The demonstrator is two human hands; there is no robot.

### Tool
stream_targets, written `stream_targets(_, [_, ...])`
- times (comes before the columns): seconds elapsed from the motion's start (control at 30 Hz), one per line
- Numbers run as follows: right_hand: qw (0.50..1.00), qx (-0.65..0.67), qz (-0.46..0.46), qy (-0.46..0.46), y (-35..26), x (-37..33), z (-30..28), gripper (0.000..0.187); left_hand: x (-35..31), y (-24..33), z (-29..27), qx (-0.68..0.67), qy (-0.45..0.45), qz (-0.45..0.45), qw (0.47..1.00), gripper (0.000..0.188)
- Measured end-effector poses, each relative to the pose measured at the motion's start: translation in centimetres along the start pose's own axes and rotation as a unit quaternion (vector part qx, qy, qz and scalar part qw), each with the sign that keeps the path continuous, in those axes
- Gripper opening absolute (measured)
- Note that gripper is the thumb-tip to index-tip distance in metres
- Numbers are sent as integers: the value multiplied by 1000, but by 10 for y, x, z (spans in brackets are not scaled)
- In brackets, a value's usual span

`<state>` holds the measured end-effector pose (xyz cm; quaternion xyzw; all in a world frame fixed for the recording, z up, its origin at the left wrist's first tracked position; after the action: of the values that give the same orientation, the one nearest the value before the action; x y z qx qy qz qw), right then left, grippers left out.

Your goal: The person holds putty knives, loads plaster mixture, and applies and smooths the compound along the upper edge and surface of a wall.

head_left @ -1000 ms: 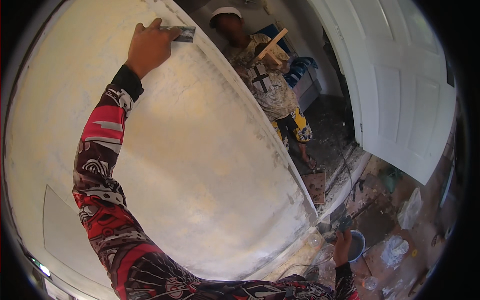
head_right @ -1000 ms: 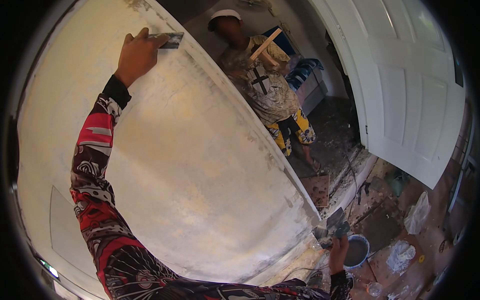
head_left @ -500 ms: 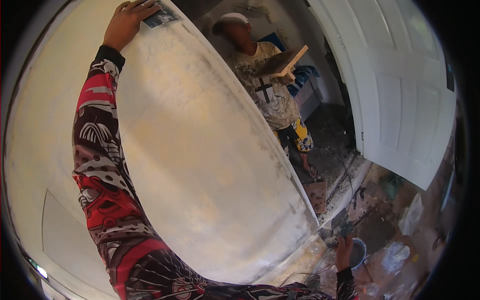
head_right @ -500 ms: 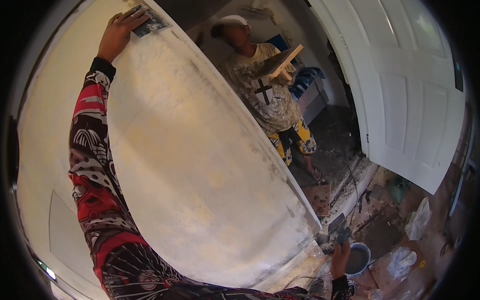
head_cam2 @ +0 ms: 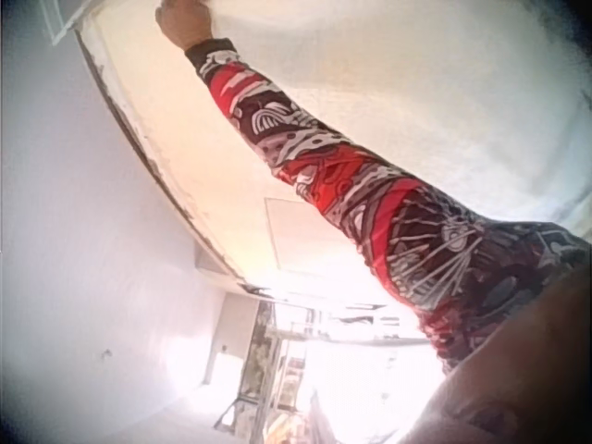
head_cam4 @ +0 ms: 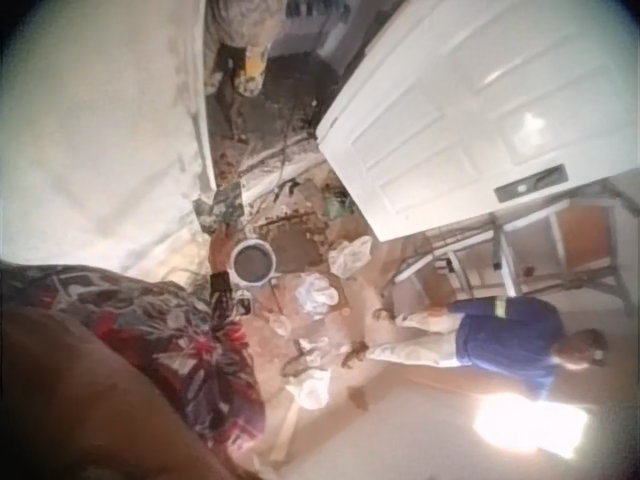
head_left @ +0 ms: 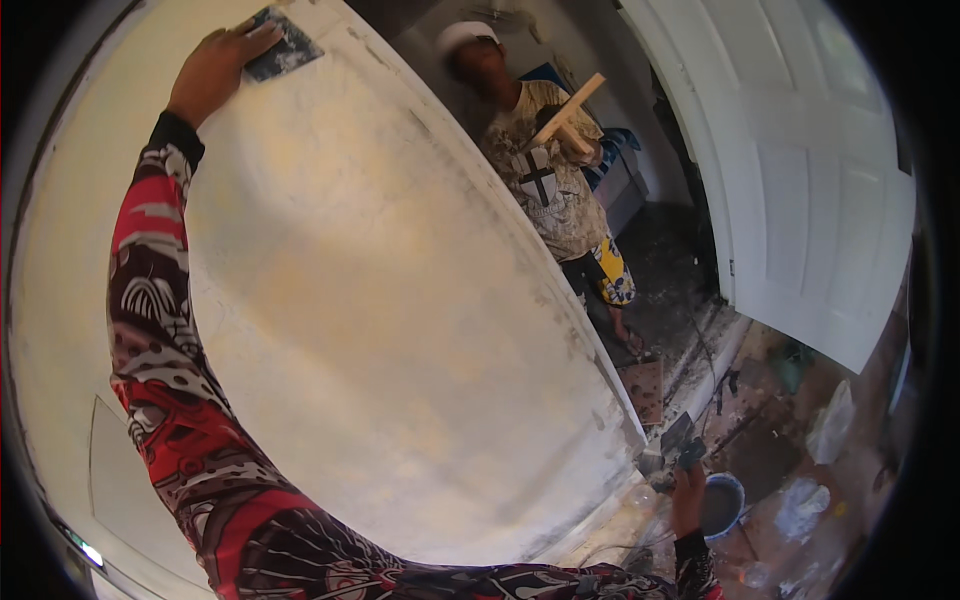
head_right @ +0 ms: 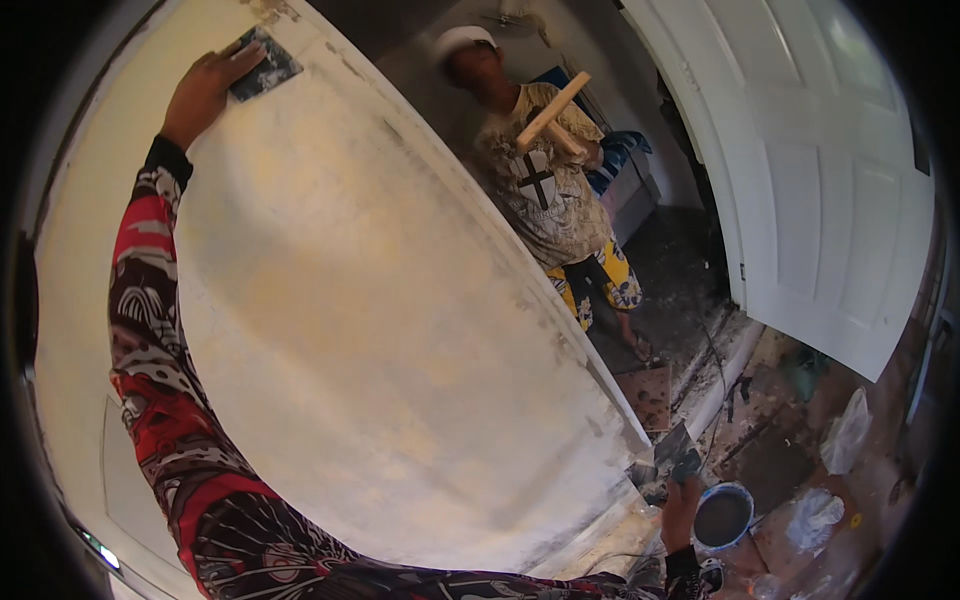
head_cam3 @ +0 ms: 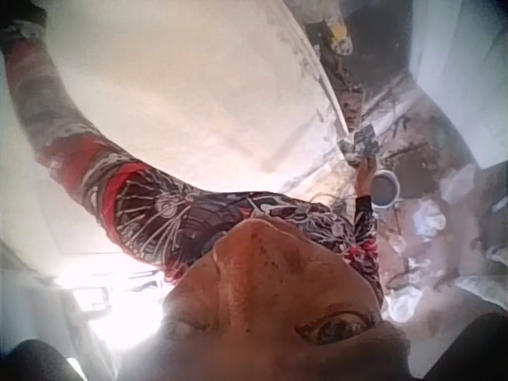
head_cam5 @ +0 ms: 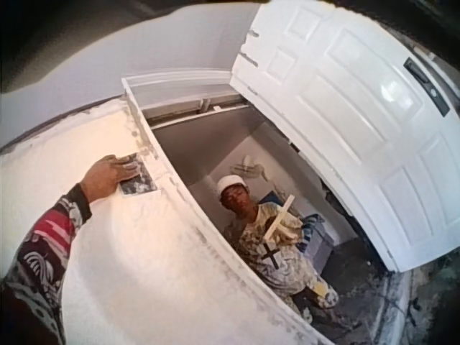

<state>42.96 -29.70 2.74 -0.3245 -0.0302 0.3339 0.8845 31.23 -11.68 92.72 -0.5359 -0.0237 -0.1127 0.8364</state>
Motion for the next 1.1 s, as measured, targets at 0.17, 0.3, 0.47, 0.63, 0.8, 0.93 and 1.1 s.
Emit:
stream_targets(0.17, [1000,-3,1,-25,-19,-9,17,22,5,-10,-25,-10,-21,-91,996,35])
stream_targets(0.3, [997,-52,-36,-46,-26,-3,2,22,35,-17,-26,69,-66,-184,978,46])
stream_targets(0.47, [999,0,-32,-16,-25,-6,-2,26,38,20,-1,67,-101,-172,978,47])
stream_targets(0.63, [1000,3,-14,4,-12,-12,-11,27,34,59,-4,33,-127,-171,976,45])
stream_targets(0.8, [1000,-23,-10,-10,-19,-14,2,29,23,106,-26,37,-40,-124,991,39])
stream_targets(0.93, [1000,-24,-3,-16,-21,-14,0,30,10,126,-37,-21,-31,-107,994,38])
stream_targets(1.1, [1000,-18,-9,-18,-23,-15,-10,30,-1,114,-42,-65,-25,-19,997,42])
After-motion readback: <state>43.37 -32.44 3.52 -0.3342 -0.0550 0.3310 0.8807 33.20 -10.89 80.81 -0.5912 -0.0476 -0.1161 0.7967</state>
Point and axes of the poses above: each hand's wrist, its own x-axis towards the middle knuckle, its own z-axis out of the palm, y = z × x, the point moved 7 cm from there along x, towards the middle knuckle, and after that the axes turned 15 degrees about x, right-handed, at the moved point
